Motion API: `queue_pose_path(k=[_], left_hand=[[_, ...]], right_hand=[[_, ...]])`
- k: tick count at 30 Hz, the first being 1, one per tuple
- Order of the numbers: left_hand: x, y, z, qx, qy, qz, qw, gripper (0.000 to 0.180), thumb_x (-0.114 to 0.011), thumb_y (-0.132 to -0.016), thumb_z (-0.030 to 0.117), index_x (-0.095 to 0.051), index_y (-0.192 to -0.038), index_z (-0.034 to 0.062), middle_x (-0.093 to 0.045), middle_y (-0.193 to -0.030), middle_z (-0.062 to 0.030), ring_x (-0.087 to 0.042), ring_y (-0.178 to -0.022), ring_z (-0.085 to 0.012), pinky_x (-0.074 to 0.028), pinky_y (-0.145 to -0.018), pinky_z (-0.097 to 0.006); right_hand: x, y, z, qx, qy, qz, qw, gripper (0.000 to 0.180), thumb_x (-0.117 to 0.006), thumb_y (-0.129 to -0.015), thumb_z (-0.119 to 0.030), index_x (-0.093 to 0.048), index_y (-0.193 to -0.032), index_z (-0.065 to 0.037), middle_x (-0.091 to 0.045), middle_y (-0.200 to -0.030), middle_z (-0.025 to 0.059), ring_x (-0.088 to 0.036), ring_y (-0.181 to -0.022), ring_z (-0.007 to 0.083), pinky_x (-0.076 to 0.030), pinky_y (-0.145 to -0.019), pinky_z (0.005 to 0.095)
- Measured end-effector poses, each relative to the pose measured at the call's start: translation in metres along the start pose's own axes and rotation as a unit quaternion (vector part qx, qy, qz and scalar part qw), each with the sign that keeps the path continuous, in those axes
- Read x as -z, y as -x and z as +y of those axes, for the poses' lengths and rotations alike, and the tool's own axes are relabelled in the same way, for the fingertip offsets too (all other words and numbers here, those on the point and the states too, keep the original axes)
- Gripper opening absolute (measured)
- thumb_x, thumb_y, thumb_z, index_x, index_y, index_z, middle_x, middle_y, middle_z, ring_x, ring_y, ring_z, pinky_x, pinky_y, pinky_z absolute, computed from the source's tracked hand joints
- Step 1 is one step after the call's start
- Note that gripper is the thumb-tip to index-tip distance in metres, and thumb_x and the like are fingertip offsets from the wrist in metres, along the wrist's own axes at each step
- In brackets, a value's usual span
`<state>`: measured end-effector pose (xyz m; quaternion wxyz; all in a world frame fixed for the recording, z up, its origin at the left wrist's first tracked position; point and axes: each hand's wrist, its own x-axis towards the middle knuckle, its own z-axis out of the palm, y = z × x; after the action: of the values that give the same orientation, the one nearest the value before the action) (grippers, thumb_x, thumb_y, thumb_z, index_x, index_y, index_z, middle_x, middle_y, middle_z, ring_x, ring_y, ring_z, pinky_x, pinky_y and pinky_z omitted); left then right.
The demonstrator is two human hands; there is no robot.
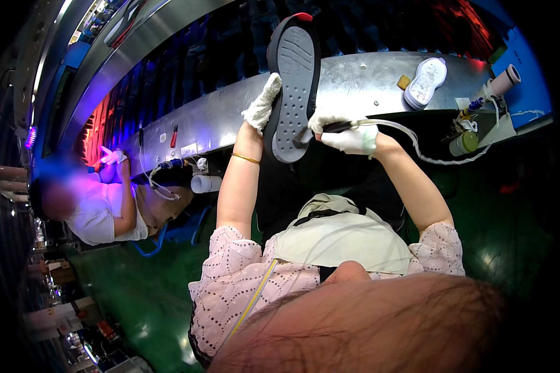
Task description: The person scrubs the sole of a single shoe with a brush while seated at a workstation. The shoe is repeatedly turned and repositioned to access different areas of the sole during the cleaning process.
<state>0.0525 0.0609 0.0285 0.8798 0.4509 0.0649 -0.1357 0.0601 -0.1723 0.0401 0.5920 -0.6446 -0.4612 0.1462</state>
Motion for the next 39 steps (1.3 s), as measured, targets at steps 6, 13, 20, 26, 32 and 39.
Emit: queue_pose_path(k=[6,13,20,26,32,39], left_hand=[[0.005,-0.001,0.002,-0.026,-0.052,0.025,0.998,0.074,-0.071,-0.081,0.051,-0.052,-0.131,0.0001,-0.064,-0.117,-0.0153,-0.067,-0.098,-0.0265,-0.057,-0.088,-0.041],[0.015,-0.003,-0.006,-0.116,-0.074,-0.015,0.99,0.104,-0.06,-0.07,0.079,-0.044,-0.138,0.0009,-0.058,-0.126,-0.02,-0.062,-0.11,-0.0304,-0.052,-0.095,-0.043],[0.011,-0.001,-0.02,-0.185,0.013,-0.104,0.977,0.119,-0.05,-0.065,0.089,-0.038,-0.141,-0.0005,-0.055,-0.128,-0.0247,-0.06,-0.112,-0.0361,-0.049,-0.099,-0.047],[0.013,-0.005,-0.03,-0.237,0.03,-0.115,0.964,0.12,-0.05,-0.062,0.091,-0.039,-0.139,0.0001,-0.054,-0.129,-0.0207,-0.056,-0.117,-0.0355,-0.047,-0.1,-0.048],[0.005,-0.011,-0.048,-0.252,0.119,-0.093,0.956,0.117,-0.053,-0.062,0.089,-0.041,-0.138,0.0004,-0.054,-0.127,-0.0183,-0.057,-0.112,-0.0339,-0.047,-0.098,-0.049],[-0.001,-0.007,-0.06,-0.234,0.145,-0.04,0.961,0.115,-0.049,-0.062,0.091,-0.043,-0.138,0.0046,-0.055,-0.127,-0.0166,-0.057,-0.111,-0.0316,-0.047,-0.098,-0.048]], right_hand=[[-0.001,0.002,0.001,-0.199,-0.035,-0.064,0.977,0.008,-0.064,-0.073,-0.002,-0.065,-0.08,-0.006,-0.063,-0.079,-0.0002,-0.058,-0.073,0.0087,-0.047,-0.066,0.0254],[-0.013,0.012,0.002,-0.117,-0.055,-0.007,0.992,0.003,-0.067,-0.079,-0.006,-0.068,-0.082,-0.006,-0.066,-0.083,0.0011,-0.061,-0.081,0.0117,-0.049,-0.075,0.0264],[-0.027,0.017,0.002,-0.127,-0.213,0.151,0.957,0.005,-0.068,-0.086,-0.004,-0.068,-0.09,-0.003,-0.067,-0.089,0.002,-0.061,-0.078,0.0081,-0.05,-0.072,0.0224],[-0.035,0.022,-0.006,-0.292,-0.214,0.138,0.922,0.009,-0.072,-0.085,-0.007,-0.07,-0.093,-0.004,-0.067,-0.08,0.0007,-0.061,-0.065,0.0055,-0.048,-0.059,0.0191],[-0.053,0.015,-0.016,-0.102,-0.025,0.221,0.97,0.009,-0.074,-0.083,-0.012,-0.07,-0.087,-0.005,-0.07,-0.08,0.004,-0.065,-0.07,0.0092,-0.053,-0.067,0.0233],[-0.054,0.011,-0.023,-0.098,-0.086,0.252,0.959,0.008,-0.069,-0.087,-0.008,-0.068,-0.093,-0.002,-0.066,-0.08,0.0005,-0.06,-0.07,0.0053,-0.05,-0.065,0.0213]])
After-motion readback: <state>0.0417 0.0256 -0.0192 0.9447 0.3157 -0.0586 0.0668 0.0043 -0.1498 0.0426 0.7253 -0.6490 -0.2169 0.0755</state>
